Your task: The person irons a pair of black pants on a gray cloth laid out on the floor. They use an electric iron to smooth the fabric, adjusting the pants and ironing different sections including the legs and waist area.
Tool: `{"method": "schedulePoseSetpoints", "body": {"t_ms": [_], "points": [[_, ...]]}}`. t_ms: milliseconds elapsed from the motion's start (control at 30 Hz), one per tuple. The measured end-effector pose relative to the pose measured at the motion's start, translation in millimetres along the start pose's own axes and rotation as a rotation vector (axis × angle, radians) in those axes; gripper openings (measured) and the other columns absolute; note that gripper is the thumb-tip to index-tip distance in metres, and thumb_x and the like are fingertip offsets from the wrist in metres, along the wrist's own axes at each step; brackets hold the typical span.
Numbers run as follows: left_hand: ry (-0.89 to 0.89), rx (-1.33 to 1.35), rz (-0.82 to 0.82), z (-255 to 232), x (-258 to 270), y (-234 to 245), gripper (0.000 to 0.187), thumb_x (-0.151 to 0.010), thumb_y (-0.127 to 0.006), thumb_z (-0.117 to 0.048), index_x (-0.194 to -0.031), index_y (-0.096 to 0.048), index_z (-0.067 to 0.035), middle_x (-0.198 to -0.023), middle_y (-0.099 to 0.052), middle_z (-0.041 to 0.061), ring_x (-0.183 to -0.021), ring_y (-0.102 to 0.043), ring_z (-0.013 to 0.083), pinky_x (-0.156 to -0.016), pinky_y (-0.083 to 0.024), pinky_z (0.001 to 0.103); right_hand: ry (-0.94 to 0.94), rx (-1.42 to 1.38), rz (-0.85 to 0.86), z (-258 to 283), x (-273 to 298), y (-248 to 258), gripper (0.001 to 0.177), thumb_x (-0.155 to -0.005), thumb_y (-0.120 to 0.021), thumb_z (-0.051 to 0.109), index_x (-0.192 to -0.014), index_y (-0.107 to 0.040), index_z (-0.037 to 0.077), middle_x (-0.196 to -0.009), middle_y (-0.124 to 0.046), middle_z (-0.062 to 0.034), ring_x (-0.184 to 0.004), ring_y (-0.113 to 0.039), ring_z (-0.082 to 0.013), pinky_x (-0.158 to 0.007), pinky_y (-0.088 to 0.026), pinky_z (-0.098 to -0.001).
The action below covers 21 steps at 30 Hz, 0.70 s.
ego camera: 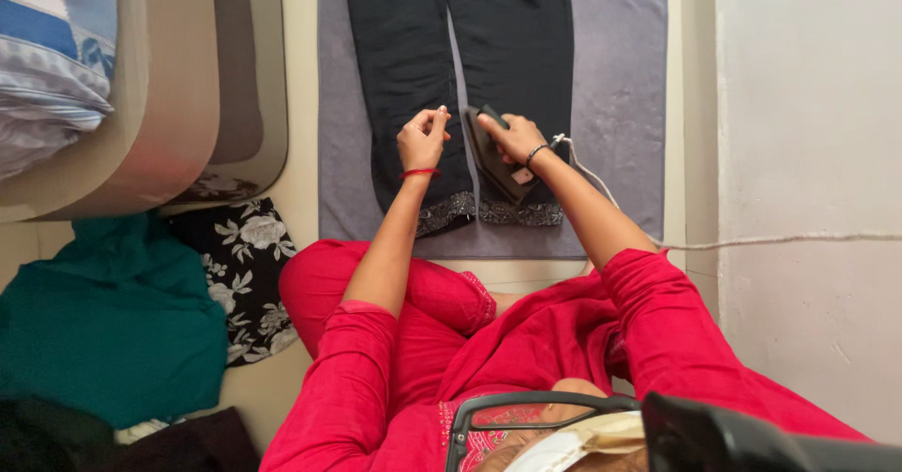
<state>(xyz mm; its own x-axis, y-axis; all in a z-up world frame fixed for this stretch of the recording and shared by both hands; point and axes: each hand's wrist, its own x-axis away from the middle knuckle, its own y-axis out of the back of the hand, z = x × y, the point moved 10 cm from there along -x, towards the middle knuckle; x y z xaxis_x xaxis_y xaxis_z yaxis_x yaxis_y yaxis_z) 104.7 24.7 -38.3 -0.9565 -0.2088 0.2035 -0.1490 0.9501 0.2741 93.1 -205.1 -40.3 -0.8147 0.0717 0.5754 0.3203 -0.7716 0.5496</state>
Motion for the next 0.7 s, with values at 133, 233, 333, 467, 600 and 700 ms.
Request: {"method": "schedulePoseSetpoints", "body": {"t_ms": [133, 233, 333, 467, 600, 700], "points": [[0.046, 0.066, 0.041, 4.9, 5.6, -5.2, 0.030, -0.094, -0.070, -0.040, -0.090, -0.081, -0.013, -0.060, -0.071, 0.000, -0.049, -0.061, 0.0045, -0.049, -0.048, 0.025, 0.005, -0.250, -0.015, -0.9, -24.1, 3.0, 0.059, -0.092, -0.064, 0.064, -0.082, -0.063, 0.006, -0.062, -0.062, -0.0038, -0.043, -0.058, -0.0131, -0.042, -0.048, -0.0293], [0.066, 0.086, 0.058, 7.5, 2.6, -9.3, 0.029, -0.094, -0.071, -0.039, -0.092, -0.081, -0.012, -0.061, -0.071, 0.000, -0.050, -0.061, 0.0047, -0.049, -0.048, 0.025, 0.002, -0.399, -0.034, 12.6, -46.9, 9.4, 0.057, -0.091, -0.067, 0.062, -0.080, -0.061, 0.006, -0.061, -0.060, -0.0036, -0.041, -0.057, -0.0127, -0.039, -0.046, -0.0292], [0.029, 0.069, 0.055, 9.3, 0.2, -11.1, 0.027, -0.094, -0.073, -0.038, -0.095, -0.080, -0.012, -0.064, -0.073, 0.001, -0.053, -0.064, 0.0043, -0.052, -0.050, 0.025, -0.010, -0.451, -0.094, 31.1, -74.4, 21.0, 0.057, -0.090, -0.069, 0.062, -0.077, -0.061, 0.007, -0.060, -0.061, -0.0031, -0.042, -0.058, -0.0117, -0.039, -0.048, -0.0290], [-0.010, 0.023, 0.087, 10.2, 3.0, -16.7, 0.025, -0.093, -0.074, -0.037, -0.100, -0.079, -0.013, -0.068, -0.075, 0.001, -0.056, -0.066, 0.0043, -0.055, -0.051, 0.024, -0.022, -0.485, -0.220, 54.4, -121.1, 41.6, 0.059, -0.086, -0.074, 0.062, -0.072, -0.063, 0.006, -0.058, -0.062, -0.0018, -0.042, -0.059, -0.0106, -0.038, -0.048, -0.0296], [0.018, 0.015, 0.110, 13.8, 5.7, -19.6, 0.024, -0.093, -0.073, -0.035, -0.102, -0.079, -0.014, -0.070, -0.075, 0.000, -0.055, -0.066, 0.0049, -0.054, -0.051, 0.024, 0.000, -0.506, -0.284, 76.8, -167.3, 59.7, 0.061, -0.082, -0.075, 0.063, -0.069, -0.062, 0.005, -0.057, -0.061, -0.0021, -0.041, -0.057, -0.0120, -0.037, -0.050, -0.0315], [0.040, 0.004, 0.120, 19.0, 5.3, -20.8, 0.024, -0.094, -0.073, -0.035, -0.102, -0.078, -0.013, -0.070, -0.076, 0.000, -0.054, -0.065, 0.0054, -0.054, -0.051, 0.024, -0.025, -0.481, -0.318, 90.3, -195.9, 70.9, 0.063, -0.082, -0.075, 0.065, -0.070, -0.063, 0.004, -0.058, -0.062, -0.0022, -0.041, -0.059, -0.0117, -0.039, -0.052, -0.0310]]}}
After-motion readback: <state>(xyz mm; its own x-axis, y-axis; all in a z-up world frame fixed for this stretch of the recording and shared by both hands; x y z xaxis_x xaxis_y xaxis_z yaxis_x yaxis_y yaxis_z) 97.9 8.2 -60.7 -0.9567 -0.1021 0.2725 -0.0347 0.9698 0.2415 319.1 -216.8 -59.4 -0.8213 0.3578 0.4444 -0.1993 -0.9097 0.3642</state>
